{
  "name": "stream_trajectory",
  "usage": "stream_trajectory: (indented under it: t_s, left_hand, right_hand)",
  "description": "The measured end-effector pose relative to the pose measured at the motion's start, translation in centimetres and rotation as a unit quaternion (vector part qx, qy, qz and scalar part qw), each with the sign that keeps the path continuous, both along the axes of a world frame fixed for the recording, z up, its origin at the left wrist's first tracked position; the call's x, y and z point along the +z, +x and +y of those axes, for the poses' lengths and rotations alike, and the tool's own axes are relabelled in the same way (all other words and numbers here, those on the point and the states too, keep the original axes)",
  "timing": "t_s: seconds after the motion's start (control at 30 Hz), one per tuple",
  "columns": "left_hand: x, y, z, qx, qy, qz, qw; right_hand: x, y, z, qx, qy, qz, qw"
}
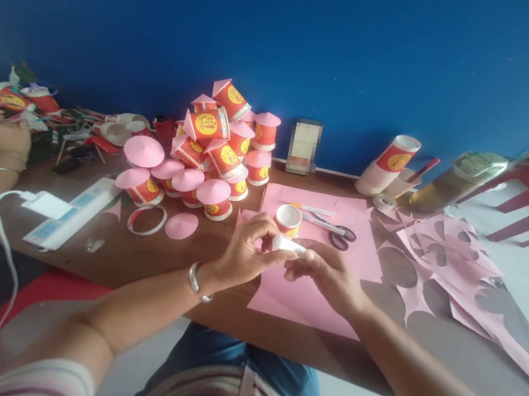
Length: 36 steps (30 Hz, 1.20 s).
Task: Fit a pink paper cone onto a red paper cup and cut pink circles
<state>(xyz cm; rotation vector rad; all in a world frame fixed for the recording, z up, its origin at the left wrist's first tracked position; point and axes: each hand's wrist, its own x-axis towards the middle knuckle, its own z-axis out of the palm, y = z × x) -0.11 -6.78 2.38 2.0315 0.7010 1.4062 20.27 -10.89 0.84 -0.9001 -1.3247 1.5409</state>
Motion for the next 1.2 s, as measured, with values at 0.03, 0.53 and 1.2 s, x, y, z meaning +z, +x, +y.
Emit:
stream_trajectory:
  t_s: [0.03,0.53,1.2]
  left_hand:
    - [-0.1,-0.1,0.0,-0.002,0.001,0.006,1.0]
    - [-0.2,0.0,0.1,-0.054,-0.166,-0.012,0.985]
    - [-3.0,-8.1,3.4,0.145,0.057,0.4,0.903]
  right_hand:
    - [-0.1,0.1,0.1,0.011,-0.021,0.024,0.999]
    - [-0.1,0.1,-0.2,-0.149,0.115,-0.081,0.979]
    - [-0.6,0.4,0.6,-0.163,0.051,-0.019,0.985]
